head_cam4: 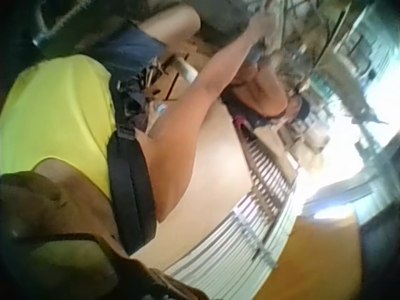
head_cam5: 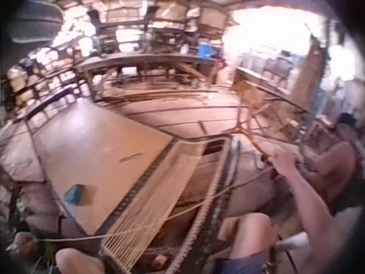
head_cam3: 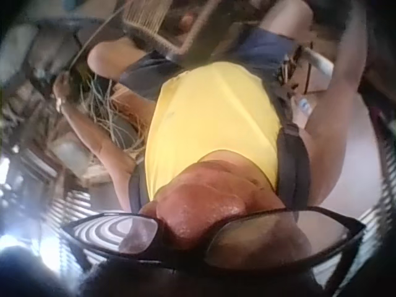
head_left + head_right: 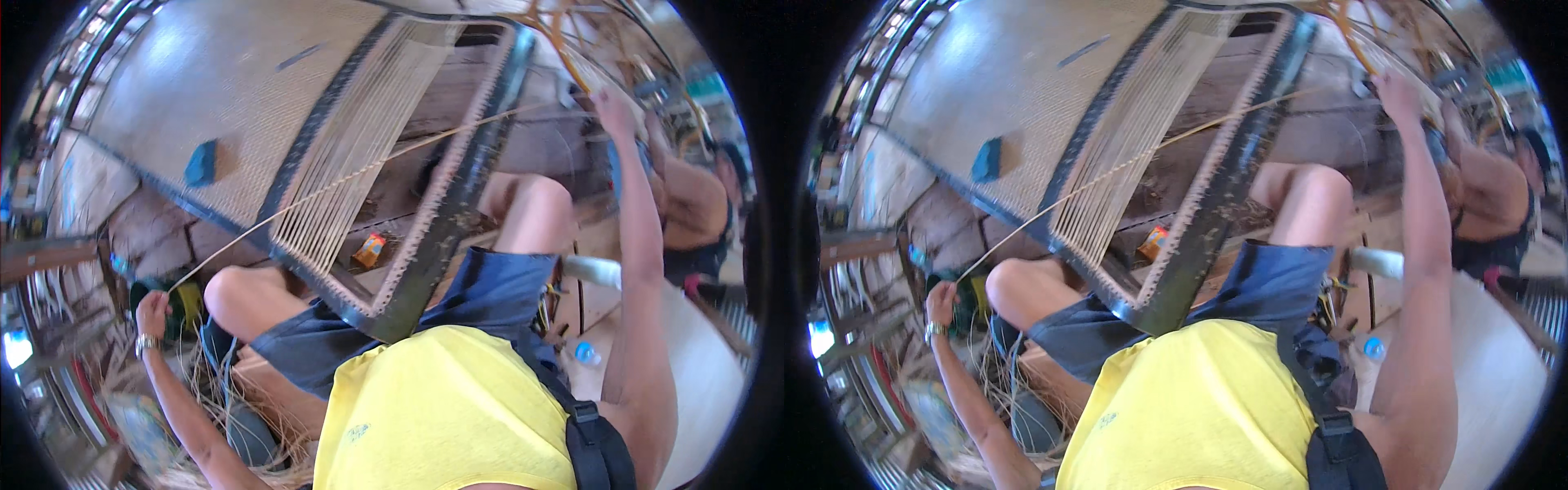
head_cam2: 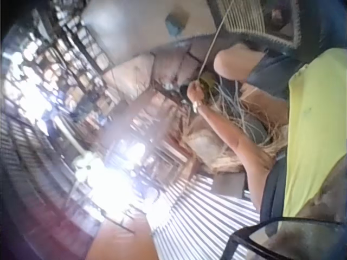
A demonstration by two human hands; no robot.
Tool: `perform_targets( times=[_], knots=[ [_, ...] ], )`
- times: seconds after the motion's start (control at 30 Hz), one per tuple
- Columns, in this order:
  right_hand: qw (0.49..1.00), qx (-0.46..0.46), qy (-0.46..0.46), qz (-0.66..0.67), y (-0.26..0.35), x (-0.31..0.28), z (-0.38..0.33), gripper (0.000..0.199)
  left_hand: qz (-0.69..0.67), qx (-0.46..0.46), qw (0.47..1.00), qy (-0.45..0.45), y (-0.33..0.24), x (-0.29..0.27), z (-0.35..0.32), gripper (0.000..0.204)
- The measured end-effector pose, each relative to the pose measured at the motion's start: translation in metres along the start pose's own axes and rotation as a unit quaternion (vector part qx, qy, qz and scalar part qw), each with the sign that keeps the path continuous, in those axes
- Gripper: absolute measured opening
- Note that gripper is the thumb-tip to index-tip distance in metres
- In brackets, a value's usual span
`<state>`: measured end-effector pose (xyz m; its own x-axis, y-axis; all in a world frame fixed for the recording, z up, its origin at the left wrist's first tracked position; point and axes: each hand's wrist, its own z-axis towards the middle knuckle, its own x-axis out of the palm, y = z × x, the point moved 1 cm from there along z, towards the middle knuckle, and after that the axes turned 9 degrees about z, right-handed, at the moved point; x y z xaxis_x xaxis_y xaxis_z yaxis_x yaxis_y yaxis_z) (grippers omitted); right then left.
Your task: Manually weaving or repairing a rattan/bamboo furniture piece using thin strips of material.
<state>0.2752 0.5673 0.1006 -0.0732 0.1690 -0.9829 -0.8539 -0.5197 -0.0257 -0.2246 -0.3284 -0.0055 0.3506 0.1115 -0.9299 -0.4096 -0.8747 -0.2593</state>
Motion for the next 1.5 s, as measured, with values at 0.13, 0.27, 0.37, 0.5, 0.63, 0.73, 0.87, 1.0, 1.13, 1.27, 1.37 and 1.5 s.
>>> perform_targets(
  times=[0.13, 0.27, 0.37, 0.5, 0.63, 0.73, 0.87, 1.0, 1.13, 1.27, 1.37, 1.5],
  knots=[
    [0.995, 0.019, -0.093, -0.042, 0.047, 0.018, -0.007, 0.056, -0.026, 0.035, 0.998, -0.037, -0.046, -0.022, 0.005, 0.023],
    [0.878, -0.211, -0.018, 0.43, 0.223, -0.045, -0.099, 0.058, -0.034, 0.175, 0.984, -0.015, -0.308, -0.035, 0.004, 0.018],
    [0.732, -0.366, 0.126, 0.56, 0.3, -0.074, -0.158, 0.053, -0.096, 0.346, 0.933, 0.024, -0.395, -0.007, 0.007, 0.018],
    [0.726, -0.346, 0.247, 0.541, 0.385, -0.076, -0.16, 0.056, -0.121, 0.271, 0.949, 0.105, -0.37, 0.02, 0.017, 0.021],
    [0.785, -0.417, 0.223, 0.399, 0.501, -0.023, -0.152, 0.068, -0.26, 0.214, 0.932, 0.137, -0.283, 0.094, 0.043, 0.026],
    [0.786, -0.467, 0.252, 0.316, 0.593, 0.015, -0.168, 0.081, -0.401, 0.107, 0.87, 0.265, -0.29, 0.092, 0.035, 0.024],
    [0.791, -0.512, 0.232, 0.242, 0.694, 0.053, -0.189, 0.087, -0.554, 0.097, 0.762, 0.321, -0.305, 0.102, 0.033, 0.024],
    [0.795, -0.522, 0.234, 0.202, 0.774, 0.105, -0.201, 0.083, -0.593, 0.038, 0.746, 0.301, -0.295, 0.082, 0.028, 0.022],
    [0.8, -0.53, 0.202, 0.194, 0.781, 0.124, -0.172, 0.075, -0.692, -0.075, 0.662, 0.278, -0.283, 0.103, 0.037, 0.026],
    [0.725, -0.341, 0.292, 0.522, 0.732, 0.065, -0.149, 0.068, -0.74, -0.129, 0.633, 0.186, -0.267, 0.103, 0.044, 0.025],
    [0.602, -0.276, 0.304, 0.685, 0.629, -0.01, -0.148, 0.063, -0.806, -0.116, 0.554, 0.174, -0.26, 0.108, 0.058, 0.021],
    [0.564, -0.154, 0.262, 0.767, 0.516, -0.037, -0.203, 0.053, -0.85, -0.073, 0.494, 0.164, -0.289, 0.088, 0.064, 0.023]
  ],
)
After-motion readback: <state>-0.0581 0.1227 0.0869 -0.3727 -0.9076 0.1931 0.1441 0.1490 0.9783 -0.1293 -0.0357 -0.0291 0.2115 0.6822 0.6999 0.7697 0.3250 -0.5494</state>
